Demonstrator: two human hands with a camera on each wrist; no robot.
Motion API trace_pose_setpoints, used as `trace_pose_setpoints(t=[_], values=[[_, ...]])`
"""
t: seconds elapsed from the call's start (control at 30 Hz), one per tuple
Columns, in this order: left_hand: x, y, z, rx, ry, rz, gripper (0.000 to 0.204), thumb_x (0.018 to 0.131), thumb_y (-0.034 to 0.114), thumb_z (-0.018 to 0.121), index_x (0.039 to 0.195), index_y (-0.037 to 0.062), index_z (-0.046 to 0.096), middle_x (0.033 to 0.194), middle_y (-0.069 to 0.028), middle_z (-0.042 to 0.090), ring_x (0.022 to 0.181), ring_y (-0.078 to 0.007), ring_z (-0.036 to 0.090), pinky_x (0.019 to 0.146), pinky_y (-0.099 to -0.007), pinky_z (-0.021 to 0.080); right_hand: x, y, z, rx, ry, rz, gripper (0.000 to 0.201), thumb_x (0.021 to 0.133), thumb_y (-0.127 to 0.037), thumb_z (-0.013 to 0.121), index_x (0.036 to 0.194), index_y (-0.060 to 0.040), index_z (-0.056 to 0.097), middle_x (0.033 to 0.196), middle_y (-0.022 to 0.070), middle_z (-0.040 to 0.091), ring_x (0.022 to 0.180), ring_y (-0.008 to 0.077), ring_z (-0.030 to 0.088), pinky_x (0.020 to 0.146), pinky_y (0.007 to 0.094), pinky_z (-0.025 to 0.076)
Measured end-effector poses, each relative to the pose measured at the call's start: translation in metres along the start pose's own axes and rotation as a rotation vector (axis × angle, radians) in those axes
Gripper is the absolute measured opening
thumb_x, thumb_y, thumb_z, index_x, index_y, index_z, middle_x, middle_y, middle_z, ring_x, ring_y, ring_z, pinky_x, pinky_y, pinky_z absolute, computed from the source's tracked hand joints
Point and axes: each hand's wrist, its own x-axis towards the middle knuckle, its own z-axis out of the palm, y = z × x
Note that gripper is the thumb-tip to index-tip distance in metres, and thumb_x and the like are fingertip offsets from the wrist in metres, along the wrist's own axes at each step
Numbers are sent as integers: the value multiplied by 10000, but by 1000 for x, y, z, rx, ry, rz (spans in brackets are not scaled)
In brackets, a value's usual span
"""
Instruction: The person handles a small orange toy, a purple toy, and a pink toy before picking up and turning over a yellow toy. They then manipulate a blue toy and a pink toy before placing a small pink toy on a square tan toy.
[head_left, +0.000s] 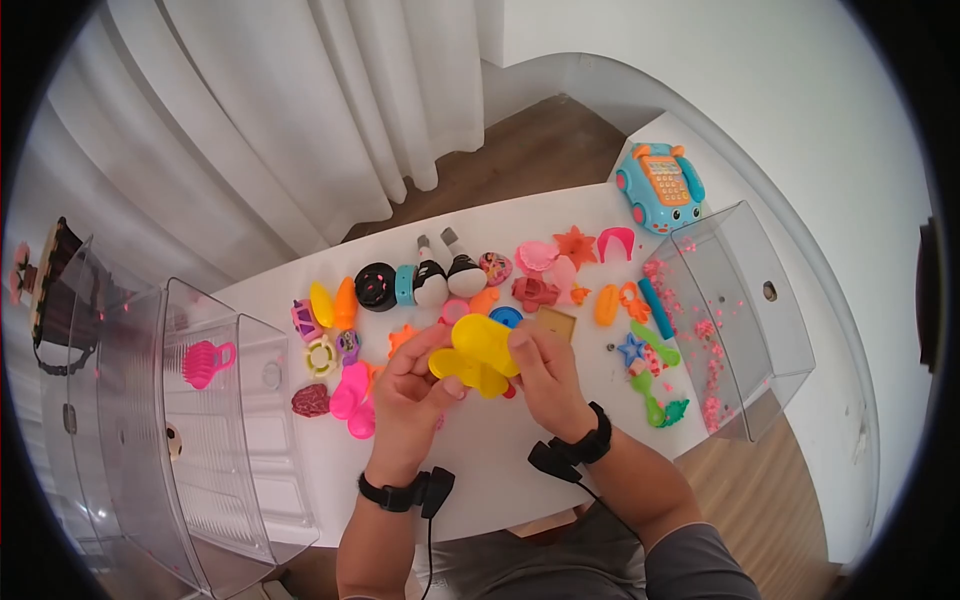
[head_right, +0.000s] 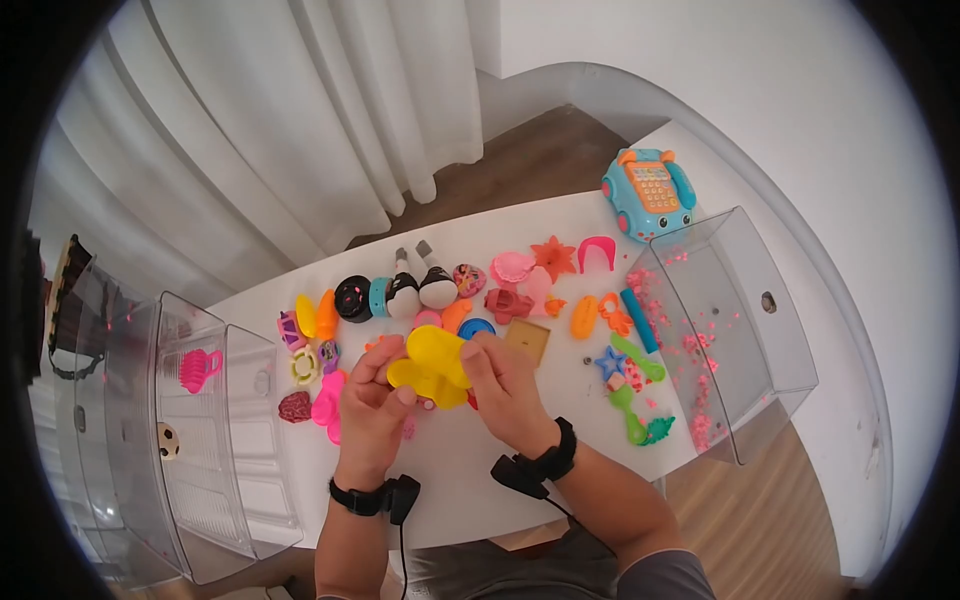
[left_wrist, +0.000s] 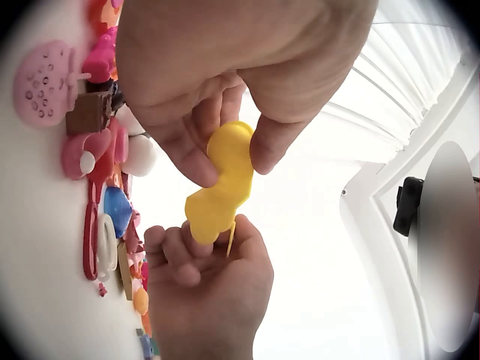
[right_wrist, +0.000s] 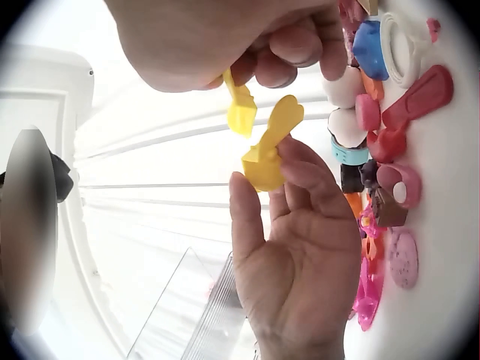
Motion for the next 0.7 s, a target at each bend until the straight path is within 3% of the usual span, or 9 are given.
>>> trace_pose_setpoints(t=[0.1,0.13,0.2,0.33,0.43,0.5,0.53,0.6,0.7], values=[[0,3,4,9,-59,20,628,946,49,772,1510,17,499,1469,-145,615,1290,-209,629,1076,-366,525,-3,-11,8,184,-94,81,347,1107,-288,540,902,-13,596,686,30,524,658,61,506,573,285,401],[0,3,4,9,-59,19,628,946,49,772,1510,17,499,1469,-145,615,1290,-209,629,1076,-366,525,-3,-8,7,184,-94,82,347,1107,-288,540,902,-13,596,686,30,524,658,61,506,573,285,401],[-1,3,3,66,-95,41,641,947,57,773,1519,2,488,1465,-150,618,1308,-221,620,1093,-368,511,-1,2,2,-18,-171,30,312,1069,-269,597,882,-20,587,663,36,522,603,75,485,552,287,412],[-1,2,3,32,-92,47,619,941,76,789,1487,-10,510,1432,-142,635,1290,-219,627,1087,-368,514,1,5,3,-220,-130,-29,244,1026,-254,653,947,-30,595,651,47,550,562,120,527,546,292,438],[0,2,1,44,-69,63,569,949,120,793,1442,-9,541,1384,-132,655,1241,-207,646,1039,-350,542,1,1,8,-275,-46,-109,220,998,-243,682,1068,-45,619,741,83,625,589,188,604,567,304,469],[-1,5,3,52,43,25,526,964,169,787,1403,-9,560,1333,-124,672,1192,-190,662,981,-332,568,4,-3,10,-366,47,-403,319,961,-269,723,1184,-61,632,888,109,670,700,252,664,617,342,498],[-1,4,1,52,47,27,526,964,169,787,1403,-9,560,1333,-124,672,1192,-190,662,981,-332,568,6,-7,10,-365,43,-404,319,961,-269,723,1184,-61,632,888,109,670,700,252,664,617,342,498],[0,1,-3,52,77,33,504,986,184,763,1406,-4,557,1322,-128,677,1160,-187,677,940,-317,582,9,-13,10,-484,-40,-616,466,888,-304,798,1258,-70,641,1004,114,668,800,273,674,679,371,520],[0,6,6,-13,145,38,474,995,170,749,1398,2,567,1314,-132,682,1148,-192,684,940,-316,585,4,-10,14,-550,-108,-559,542,832,-317,848,1273,-74,646,1011,105,666,832,285,670,710,391,527]])
